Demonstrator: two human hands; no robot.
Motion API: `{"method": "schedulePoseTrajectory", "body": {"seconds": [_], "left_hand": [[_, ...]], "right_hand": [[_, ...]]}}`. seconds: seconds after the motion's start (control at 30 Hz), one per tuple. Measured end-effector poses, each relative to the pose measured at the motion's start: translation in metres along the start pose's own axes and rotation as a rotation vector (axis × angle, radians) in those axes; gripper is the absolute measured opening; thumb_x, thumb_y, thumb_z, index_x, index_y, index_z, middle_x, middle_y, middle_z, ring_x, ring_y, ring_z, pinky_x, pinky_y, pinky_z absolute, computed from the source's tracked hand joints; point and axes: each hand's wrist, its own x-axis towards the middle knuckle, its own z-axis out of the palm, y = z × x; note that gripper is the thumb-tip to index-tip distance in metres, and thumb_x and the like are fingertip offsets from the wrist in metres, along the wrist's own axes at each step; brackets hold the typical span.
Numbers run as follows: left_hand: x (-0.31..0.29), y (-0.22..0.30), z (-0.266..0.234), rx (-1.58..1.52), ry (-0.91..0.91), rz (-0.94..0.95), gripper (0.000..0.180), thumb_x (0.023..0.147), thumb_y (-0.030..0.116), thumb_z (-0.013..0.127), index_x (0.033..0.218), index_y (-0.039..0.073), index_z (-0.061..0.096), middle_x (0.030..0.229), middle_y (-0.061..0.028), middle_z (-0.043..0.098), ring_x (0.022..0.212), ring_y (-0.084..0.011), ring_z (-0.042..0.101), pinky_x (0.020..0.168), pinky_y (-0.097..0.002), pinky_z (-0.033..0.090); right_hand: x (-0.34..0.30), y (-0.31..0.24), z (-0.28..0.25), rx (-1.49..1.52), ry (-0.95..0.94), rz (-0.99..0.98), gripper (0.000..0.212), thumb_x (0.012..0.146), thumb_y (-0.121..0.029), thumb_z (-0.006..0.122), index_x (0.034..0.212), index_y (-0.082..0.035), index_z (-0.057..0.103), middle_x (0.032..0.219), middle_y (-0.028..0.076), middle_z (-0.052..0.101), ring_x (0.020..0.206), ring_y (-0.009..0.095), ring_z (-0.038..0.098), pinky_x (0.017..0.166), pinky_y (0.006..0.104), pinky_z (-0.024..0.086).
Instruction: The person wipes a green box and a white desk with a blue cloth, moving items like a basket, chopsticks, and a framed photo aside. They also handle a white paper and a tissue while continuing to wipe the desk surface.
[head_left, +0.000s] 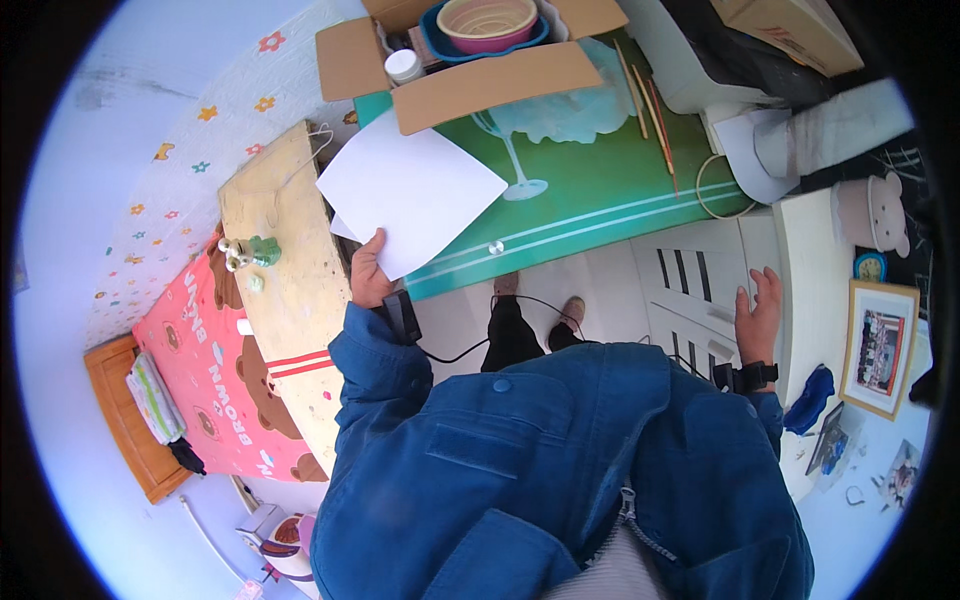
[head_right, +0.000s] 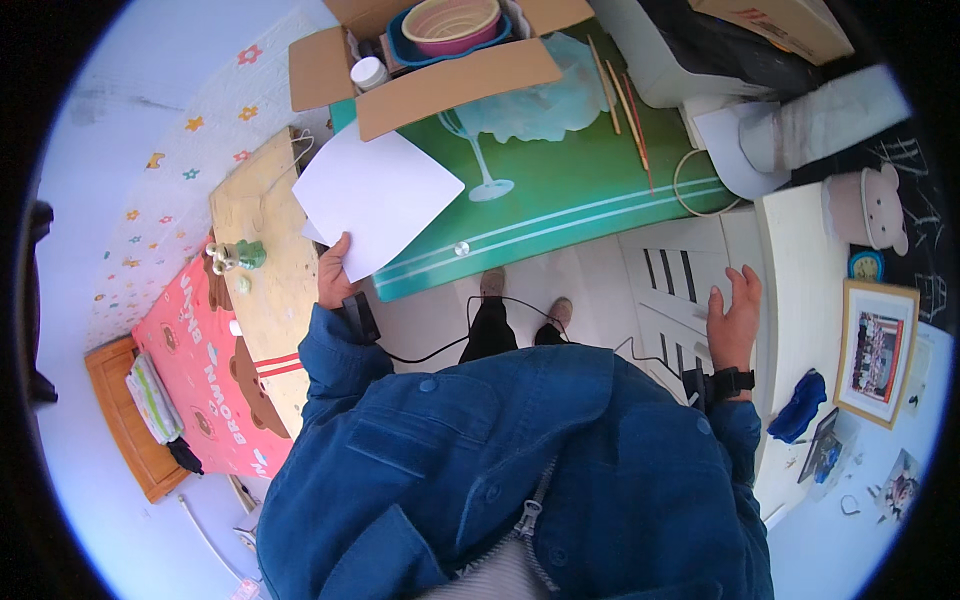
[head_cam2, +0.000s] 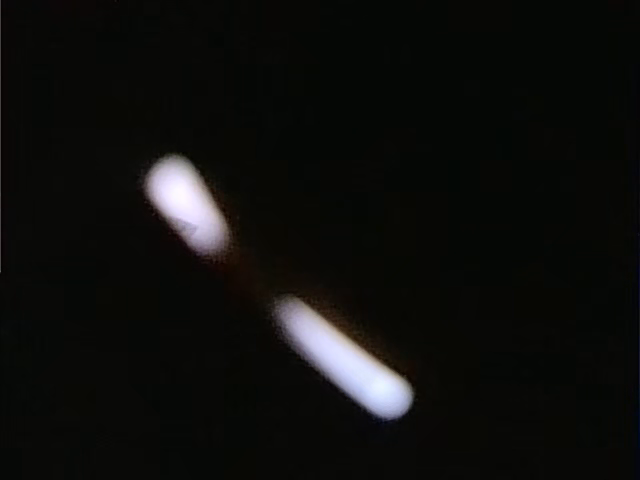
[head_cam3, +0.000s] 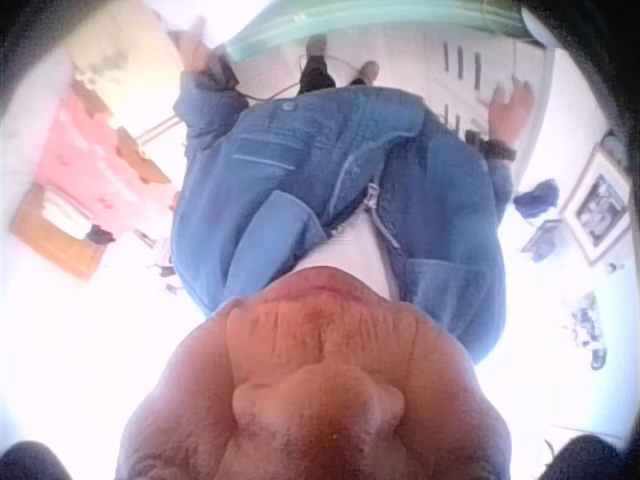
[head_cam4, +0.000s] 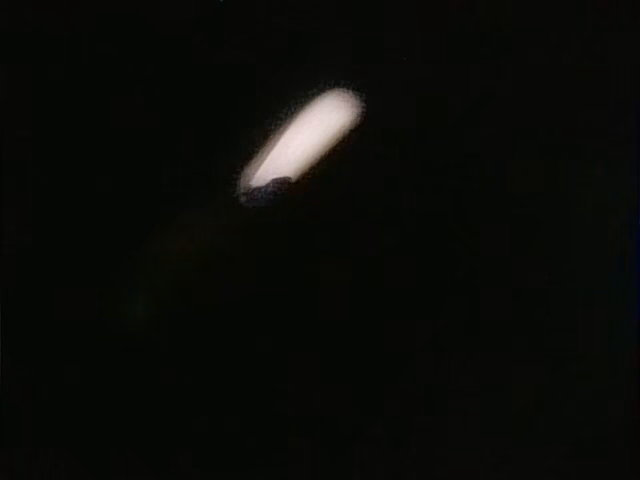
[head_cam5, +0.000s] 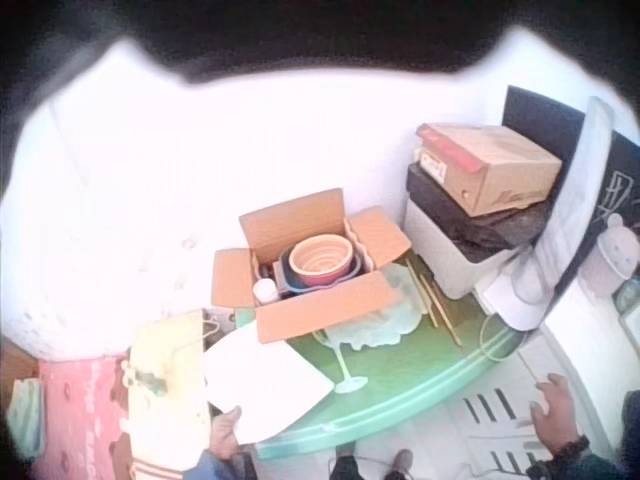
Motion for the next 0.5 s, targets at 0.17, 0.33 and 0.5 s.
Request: {"method": "schedulePoseTrajectory", "body": {"seconds": [0.17,0.33,0.5], "left_hand": [[0.021,-0.040,0.017,0.123,-0.029,0.061,0.042,0.099,0.016,0.049,0.133,-0.008,0.041,0.133,-0.0191,0.051,0.121,-0.0300,0.052,0.104,-0.0430,0.043],[0.051,-0.072,0.035,-0.191,0.153,-0.039,0.050,0.096,0.014,0.053,0.140,-0.001,0.035,0.140,-0.0205,0.043,0.130,-0.0373,0.043,0.110,-0.0554,0.032],[0.060,-0.093,0.040,-0.085,-0.069,-0.013,0.046,0.099,0.015,0.048,0.140,-0.002,0.035,0.141,-0.0189,0.043,0.129,-0.0338,0.044,0.110,-0.0511,0.034]], "right_hand": [[-0.022,0.033,-0.013,-0.008,0.029,0.062,0.035,0.085,-0.005,0.062,0.119,-0.005,0.056,0.134,0.021,0.046,0.124,0.039,0.045,0.105,0.0431,0.038],[-0.038,0.055,-0.024,-0.008,0.054,0.121,0.034,0.086,-0.006,0.062,0.119,-0.006,0.056,0.135,0.020,0.047,0.124,0.038,0.046,0.105,0.0423,0.039],[-0.050,0.067,-0.031,-0.030,0.081,0.157,0.033,0.086,-0.008,0.062,0.118,-0.006,0.057,0.136,0.019,0.047,0.123,0.036,0.048,0.103,0.0410,0.040]]}}
